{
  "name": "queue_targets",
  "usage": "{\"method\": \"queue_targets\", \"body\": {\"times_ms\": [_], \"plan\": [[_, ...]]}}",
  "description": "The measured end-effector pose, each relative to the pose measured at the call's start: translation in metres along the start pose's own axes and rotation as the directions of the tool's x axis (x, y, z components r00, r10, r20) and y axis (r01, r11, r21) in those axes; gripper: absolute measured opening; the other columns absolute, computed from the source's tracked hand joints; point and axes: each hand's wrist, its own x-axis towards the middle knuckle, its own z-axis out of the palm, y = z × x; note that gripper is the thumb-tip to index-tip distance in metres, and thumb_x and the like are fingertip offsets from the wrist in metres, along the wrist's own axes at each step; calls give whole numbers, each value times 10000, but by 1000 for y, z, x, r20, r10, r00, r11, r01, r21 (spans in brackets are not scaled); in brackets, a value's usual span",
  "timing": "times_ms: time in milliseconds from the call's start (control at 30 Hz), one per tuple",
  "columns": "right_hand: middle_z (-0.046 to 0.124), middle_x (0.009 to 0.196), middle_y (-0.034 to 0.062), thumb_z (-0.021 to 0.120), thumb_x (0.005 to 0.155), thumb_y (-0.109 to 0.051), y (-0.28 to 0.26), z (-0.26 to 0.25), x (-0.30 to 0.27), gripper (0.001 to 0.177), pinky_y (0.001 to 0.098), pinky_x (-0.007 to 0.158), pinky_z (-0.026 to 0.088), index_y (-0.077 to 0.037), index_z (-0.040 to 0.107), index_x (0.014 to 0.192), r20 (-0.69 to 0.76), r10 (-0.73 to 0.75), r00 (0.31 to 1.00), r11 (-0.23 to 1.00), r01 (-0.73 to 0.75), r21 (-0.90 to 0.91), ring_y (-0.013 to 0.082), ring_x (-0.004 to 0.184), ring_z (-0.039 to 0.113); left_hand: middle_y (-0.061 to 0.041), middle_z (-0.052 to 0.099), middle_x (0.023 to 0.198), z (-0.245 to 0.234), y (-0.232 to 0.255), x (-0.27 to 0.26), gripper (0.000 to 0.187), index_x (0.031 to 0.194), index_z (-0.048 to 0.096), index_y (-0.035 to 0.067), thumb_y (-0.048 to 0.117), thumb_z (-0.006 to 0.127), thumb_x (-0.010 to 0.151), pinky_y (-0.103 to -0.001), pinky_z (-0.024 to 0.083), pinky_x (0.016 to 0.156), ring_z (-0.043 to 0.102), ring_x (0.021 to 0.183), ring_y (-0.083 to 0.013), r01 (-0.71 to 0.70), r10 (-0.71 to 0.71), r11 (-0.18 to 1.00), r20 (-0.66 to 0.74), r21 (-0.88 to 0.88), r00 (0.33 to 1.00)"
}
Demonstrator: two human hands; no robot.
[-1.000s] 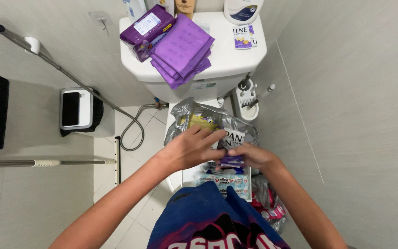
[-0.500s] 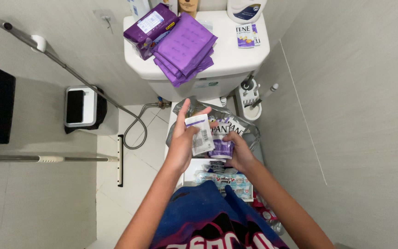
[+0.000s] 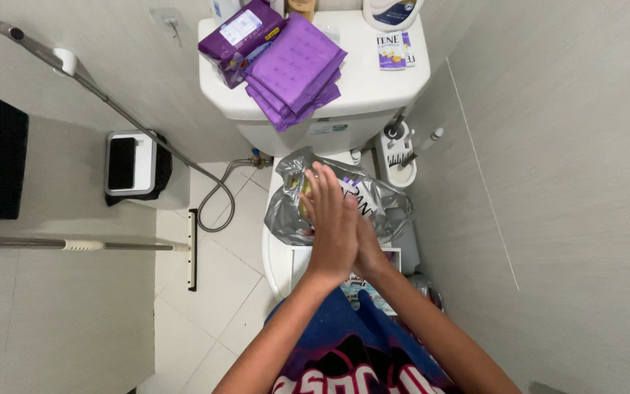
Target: The person wipes individual packets of product with a yellow cloth and places them into a white bin, then sorts purple pads and yellow items from the toilet tank and trash bag into the bin.
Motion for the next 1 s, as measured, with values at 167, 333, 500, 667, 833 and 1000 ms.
{"method": "queue_targets", "body": {"times_ms": [167, 333, 500, 667, 833, 1000], "plan": [[716, 1057, 164, 587, 1060, -321, -9, -39, 4, 420, 412, 831, 600, 60, 629, 1233, -189, 100, 977, 990, -117, -78, 261, 968, 690, -248, -133, 1733, -46, 20, 9, 921, 1618, -113, -41, 558, 335, 1081, -504, -17, 1305, -108, 1625, -357, 61, 44, 890, 219, -452, 975], [702, 1175, 171, 508, 1010, -291, -29, -36, -8, 422, 426, 920, 612, 2, 557, 1310, -60, 265, 962, 962, -260, 80, 271, 1070, 715, -278, 29, 1651, -87, 58, 26, 1397, 1601, 33, 105, 752, 789, 621, -599, 61, 1208, 25, 1539, -415, -592, 100, 565, 664, 575, 741], [599, 1374, 185, 334, 1070, -365, -29, -17, -11, 530, 404, 978, 598, -31, 424, 1472, -75, 219, 973, 974, -214, 72, 243, 1195, 673, -144, 395, 1542, -73, 41, 32, 1303, 1634, 216, 266, 515, 870, 536, -533, 299, 1153, 380, 1448, -291, -721, 302, 398, 661, 567, 687], [618, 1336, 172, 303, 1049, -473, -49, -9, -16, 616, 417, 966, 596, -36, 417, 1469, -58, 122, 991, 989, -117, 92, 251, 1186, 679, -115, 586, 1402, -63, 8, 37, 1141, 1632, 279, 190, 282, 872, 661, -442, 427, 1076, 547, 1322, -270, -700, 485, 624, 530, 348, 696], [624, 1331, 165, 351, 1038, -502, -52, -2, -15, 621, 408, 955, 594, -73, 409, 1485, -132, 195, 972, 981, -191, 38, 249, 1180, 669, -226, 383, 1565, -68, 12, 43, 1391, 1602, 118, 28, 465, 930, 561, -492, 280, 1176, 355, 1462, -359, -627, 361, 749, 664, 212, 655], [616, 1334, 152, 361, 1039, -504, -46, -2, -17, 624, 413, 960, 590, -88, 393, 1503, -112, 189, 976, 980, -195, -38, 237, 1179, 664, -308, 201, 1596, -80, 22, 52, 1610, 1557, -18, -36, 556, 999, 458, -515, 129, 1230, 170, 1526, -396, -467, 219, 879, 793, 92, 568]]}}
